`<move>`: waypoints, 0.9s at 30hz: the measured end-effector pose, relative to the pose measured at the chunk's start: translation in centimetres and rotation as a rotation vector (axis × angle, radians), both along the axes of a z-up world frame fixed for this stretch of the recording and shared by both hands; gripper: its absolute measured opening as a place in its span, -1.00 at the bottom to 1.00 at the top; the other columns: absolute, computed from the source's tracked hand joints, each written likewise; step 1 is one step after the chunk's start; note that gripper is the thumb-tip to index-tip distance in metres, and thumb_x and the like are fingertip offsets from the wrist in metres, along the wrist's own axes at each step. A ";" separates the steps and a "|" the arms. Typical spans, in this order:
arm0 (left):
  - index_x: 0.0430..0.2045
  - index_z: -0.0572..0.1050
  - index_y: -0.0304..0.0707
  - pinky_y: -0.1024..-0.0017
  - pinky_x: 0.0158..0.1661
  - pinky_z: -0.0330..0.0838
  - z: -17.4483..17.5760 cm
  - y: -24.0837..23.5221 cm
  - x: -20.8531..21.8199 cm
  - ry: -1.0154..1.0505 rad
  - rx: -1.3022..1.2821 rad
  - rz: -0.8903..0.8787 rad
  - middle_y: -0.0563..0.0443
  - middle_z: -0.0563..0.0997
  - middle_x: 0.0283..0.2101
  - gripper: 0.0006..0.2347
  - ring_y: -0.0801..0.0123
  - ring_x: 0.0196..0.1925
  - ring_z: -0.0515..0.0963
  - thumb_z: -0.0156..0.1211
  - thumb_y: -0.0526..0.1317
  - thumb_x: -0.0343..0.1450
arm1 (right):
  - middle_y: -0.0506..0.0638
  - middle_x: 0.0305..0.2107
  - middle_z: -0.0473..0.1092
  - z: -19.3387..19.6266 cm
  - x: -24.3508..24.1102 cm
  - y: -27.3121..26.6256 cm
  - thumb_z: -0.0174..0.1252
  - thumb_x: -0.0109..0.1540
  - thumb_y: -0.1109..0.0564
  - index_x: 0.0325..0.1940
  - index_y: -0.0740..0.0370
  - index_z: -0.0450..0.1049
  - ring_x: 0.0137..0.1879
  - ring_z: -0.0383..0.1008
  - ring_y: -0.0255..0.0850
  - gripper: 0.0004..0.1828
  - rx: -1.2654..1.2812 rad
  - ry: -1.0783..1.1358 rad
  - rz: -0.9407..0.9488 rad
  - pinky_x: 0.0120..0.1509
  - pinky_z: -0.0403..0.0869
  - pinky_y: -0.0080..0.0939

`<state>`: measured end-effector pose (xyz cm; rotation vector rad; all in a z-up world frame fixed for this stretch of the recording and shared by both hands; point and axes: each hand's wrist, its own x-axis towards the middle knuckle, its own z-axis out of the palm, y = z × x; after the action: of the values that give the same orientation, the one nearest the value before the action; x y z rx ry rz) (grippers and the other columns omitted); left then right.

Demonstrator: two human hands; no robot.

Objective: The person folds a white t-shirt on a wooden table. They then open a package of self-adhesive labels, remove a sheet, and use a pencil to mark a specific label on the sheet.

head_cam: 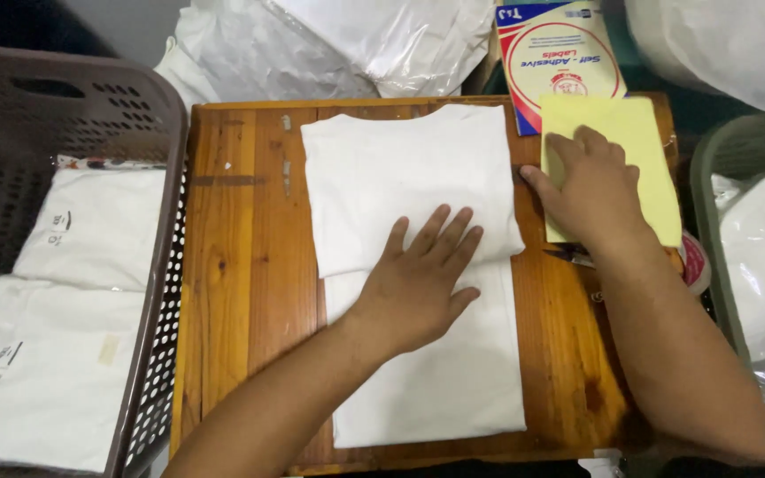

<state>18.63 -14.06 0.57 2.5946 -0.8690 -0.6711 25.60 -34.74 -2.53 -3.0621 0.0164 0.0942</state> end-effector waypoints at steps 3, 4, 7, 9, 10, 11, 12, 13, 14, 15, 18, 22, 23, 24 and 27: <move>0.15 -0.06 -0.23 -0.04 0.14 -0.42 0.2 -0.1 -0.2 0.025 0.009 -0.001 -0.14 -0.15 0.27 -0.51 0.14 0.30 -0.24 -0.24 -0.07 0.35 | 0.33 -0.06 0.23 0.4 0.2 -1.0 -0.05 0.14 -0.24 0.06 0.30 0.31 0.01 0.24 0.24 -0.37 -0.022 0.094 -0.143 -0.11 0.30 0.21; 0.15 -0.06 -0.23 -0.04 0.14 -0.42 0.2 -0.2 -0.2 0.027 0.006 -0.011 -0.14 -0.15 0.27 -0.51 0.14 0.30 -0.24 -0.24 -0.07 0.35 | 0.33 -0.06 0.23 0.5 0.5 -1.4 -0.05 0.14 -0.24 0.06 0.30 0.31 0.01 0.24 0.24 -0.37 -0.025 0.096 -0.153 -0.11 0.30 0.21; 0.14 -0.06 -0.24 -0.06 0.13 -0.43 0.5 -0.5 -0.6 0.028 0.032 -0.002 -0.14 -0.14 0.27 -0.48 0.11 0.30 -0.24 -0.16 -0.06 0.33 | 0.35 -0.16 0.28 -0.1 1.4 -2.2 -0.01 0.13 -0.21 -0.03 0.41 0.36 -0.05 0.27 0.24 -0.38 -0.094 0.035 -0.123 -0.11 0.28 0.16; 0.14 -0.06 -0.29 -0.12 0.11 -0.39 0.8 -0.7 -0.9 0.019 0.053 0.004 -0.21 -0.13 0.26 -0.49 0.01 0.29 -0.24 -0.16 -0.09 0.34 | 0.23 -0.10 0.28 -1.2 2.8 -2.2 0.04 0.13 -0.12 0.06 0.31 0.32 0.09 0.17 0.07 -0.44 -0.068 -0.182 0.114 0.05 0.11 0.06; 0.14 -0.06 -0.29 -0.12 0.11 -0.39 -1.5 -0.9 -1.5 0.021 0.062 0.013 -0.21 -0.13 0.26 -0.49 0.01 0.29 -0.24 -0.16 -0.09 0.34 | 0.23 -0.10 0.28 -1.6 3.7 -1.9 0.04 0.13 -0.12 0.06 0.31 0.32 0.09 0.17 0.07 -0.44 -0.057 -0.180 0.122 0.05 0.11 0.06; 0.14 -0.09 -0.25 -0.09 0.10 -0.30 -3.9 -1.1 -2.0 -0.256 0.078 -0.006 -0.11 -0.15 0.26 -0.43 0.06 0.29 -0.24 -0.21 0.04 0.31 | 0.25 -0.04 0.24 -2.1 4.7 -1.6 0.04 0.10 -0.15 0.07 0.29 0.30 0.10 0.14 0.10 -0.41 -0.019 -0.178 0.210 0.05 0.12 0.07; 0.14 -0.13 -0.22 -0.05 0.09 -0.21 -6.3 -1.3 -2.6 -0.537 0.093 -0.027 -0.01 -0.17 0.26 -0.36 0.11 0.29 -0.24 -0.26 0.17 0.27 | 0.28 0.01 0.19 -2.4 5.7 -1.3 0.04 0.08 -0.18 0.08 0.28 0.29 0.11 0.12 0.14 -0.38 0.017 -0.179 0.300 0.06 0.13 0.08; 0.14 -0.13 -0.22 -0.05 0.09 -0.21 -6.3 -1.5 -2.9 -0.537 0.103 -0.020 -0.01 -0.17 0.26 -0.36 0.11 0.29 -0.24 -0.26 0.17 0.27 | 0.28 0.01 0.19 -2.6 6.2 -1.0 0.04 0.08 -0.18 0.08 0.28 0.29 0.11 0.12 0.14 -0.38 0.026 -0.181 0.309 0.06 0.13 0.08; 0.13 -0.16 -0.17 -0.14 0.05 -0.21 -6.3 -1.8 -3.2 -0.510 0.151 -0.016 0.01 -0.21 0.25 -0.35 0.09 0.28 -0.27 -0.26 0.19 0.25 | 0.25 -0.13 0.26 -2.8 6.8 -0.9 0.00 0.11 -0.22 -0.04 0.29 0.32 0.00 0.17 0.14 -0.43 -0.040 -0.103 0.284 0.01 0.18 0.04; 0.13 -0.19 -0.12 -0.23 0.02 -0.21 -6.4 -2.1 -3.4 -0.482 0.198 -0.011 0.03 -0.25 0.25 -0.34 0.06 0.27 -0.30 -0.26 0.21 0.23 | 0.23 -0.27 0.32 -3.0 7.4 -0.7 -0.04 0.14 -0.26 -0.16 0.31 0.36 -0.11 0.22 0.15 -0.45 -0.106 -0.025 0.259 -0.04 0.23 0.00; 0.13 -0.13 -0.01 -0.33 -0.01 -0.21 -3.5 -2.3 -4.1 -0.272 0.220 -0.056 -0.05 -0.28 0.25 -0.39 -0.08 0.26 -0.32 -0.20 0.17 0.24 | 0.18 -0.33 0.38 -1.6 7.0 0.1 -0.05 0.16 -0.14 -0.30 0.27 0.38 -0.22 0.33 0.14 -0.60 -0.171 -0.005 0.234 -0.31 0.34 0.04; 0.14 -0.15 0.00 -0.34 -0.01 -0.20 -2.7 -2.5 -4.3 -0.184 0.286 -0.086 -0.10 -0.37 0.26 -0.41 -0.11 0.26 -0.38 -0.25 0.16 0.27 | 0.06 -0.40 0.44 -2.6 7.1 0.2 -0.22 0.14 -0.07 -0.36 0.14 0.46 -0.24 0.39 0.02 -0.63 -0.416 -0.044 0.209 -0.19 0.27 -0.05; 0.13 -0.11 0.02 -0.33 -0.02 -0.17 -2.9 -2.5 -4.4 -0.225 0.274 -0.075 -0.09 -0.32 0.26 -0.40 -0.10 0.26 -0.34 -0.22 0.18 0.25 | -0.03 -0.42 0.45 -2.9 7.2 0.1 -0.21 0.15 0.00 -0.34 0.05 0.46 -0.25 0.41 -0.08 -0.70 -0.544 -0.055 0.192 -0.19 0.22 -0.10; 0.12 -0.08 0.03 -0.32 -0.02 -0.13 -3.1 -2.4 -4.4 -0.268 0.263 -0.063 -0.09 -0.27 0.26 -0.40 -0.09 0.26 -0.29 -0.18 0.19 0.23 | -0.13 -0.43 0.46 -3.2 7.4 0.0 -0.20 0.15 0.07 -0.32 -0.03 0.46 -0.26 0.43 -0.18 -0.74 -0.673 -0.068 0.174 -0.19 0.17 -0.15; 0.14 -0.16 0.03 -0.33 0.00 -0.20 -2.4 -2.4 -4.1 -0.162 0.296 -0.089 -0.09 -0.35 0.26 -0.40 -0.09 0.27 -0.36 -0.22 0.17 0.26 | -0.14 -0.45 0.42 -4.6 8.2 -2.7 -0.09 0.09 0.07 -0.38 0.02 0.43 -0.32 0.38 -0.20 -0.83 -0.634 -0.551 0.244 -0.33 0.26 -0.22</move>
<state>14.49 -16.47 -1.83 2.9219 -1.0074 -0.6646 33.77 -37.40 -7.16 -3.5558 -0.4376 -0.9056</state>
